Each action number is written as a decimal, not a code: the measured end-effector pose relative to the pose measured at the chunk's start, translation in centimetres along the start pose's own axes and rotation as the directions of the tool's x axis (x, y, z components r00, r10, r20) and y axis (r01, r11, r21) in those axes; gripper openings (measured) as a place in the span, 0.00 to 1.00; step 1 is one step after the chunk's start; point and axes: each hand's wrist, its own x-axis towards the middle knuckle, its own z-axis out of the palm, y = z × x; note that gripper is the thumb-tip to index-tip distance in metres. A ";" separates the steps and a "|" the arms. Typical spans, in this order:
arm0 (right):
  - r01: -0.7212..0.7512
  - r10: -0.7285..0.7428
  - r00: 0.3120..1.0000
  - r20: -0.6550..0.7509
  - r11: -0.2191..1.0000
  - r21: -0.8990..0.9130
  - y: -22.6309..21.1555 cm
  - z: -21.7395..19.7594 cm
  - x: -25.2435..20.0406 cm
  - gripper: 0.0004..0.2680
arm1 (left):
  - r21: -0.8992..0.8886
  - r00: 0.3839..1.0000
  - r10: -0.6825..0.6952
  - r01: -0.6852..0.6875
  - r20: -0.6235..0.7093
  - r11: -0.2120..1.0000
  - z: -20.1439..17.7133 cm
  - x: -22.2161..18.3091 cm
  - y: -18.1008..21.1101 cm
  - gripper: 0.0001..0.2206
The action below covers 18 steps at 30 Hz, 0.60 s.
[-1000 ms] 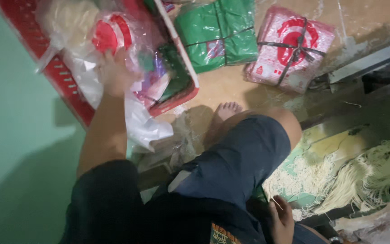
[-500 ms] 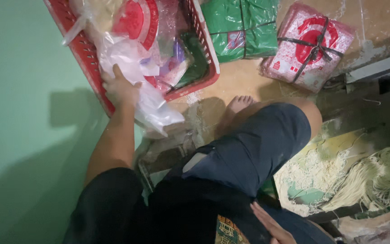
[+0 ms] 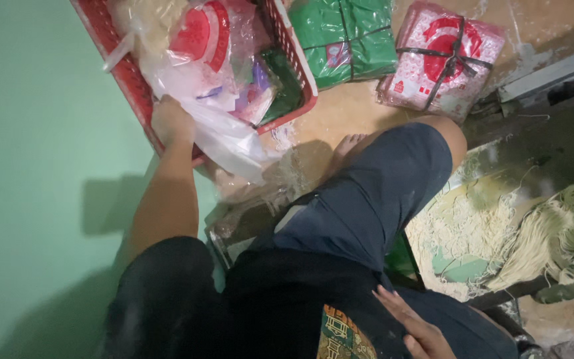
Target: The person takes bundles of noodles from a pasta machine and places them into a clear plastic bag by hand.
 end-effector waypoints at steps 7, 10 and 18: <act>0.069 -0.071 0.997 -0.029 0.997 -0.046 -0.1 0.7 -0.8 0.21 | -0.257 0.960 0.134 -0.197 -0.244 0.946 -5.1 -0.1 2.1 0.08; 0.058 -0.059 0.998 -0.016 0.998 -0.034 -0.1 0.8 -0.9 0.19 | -0.313 0.967 0.151 -0.211 -0.205 0.926 -9.2 -1.3 4.0 0.07; 0.145 -0.143 0.988 -0.053 0.988 0.048 -0.1 1.5 -0.9 0.17 | -0.473 0.965 0.229 -0.263 -0.130 0.841 -20.0 -6.8 9.6 0.06</act>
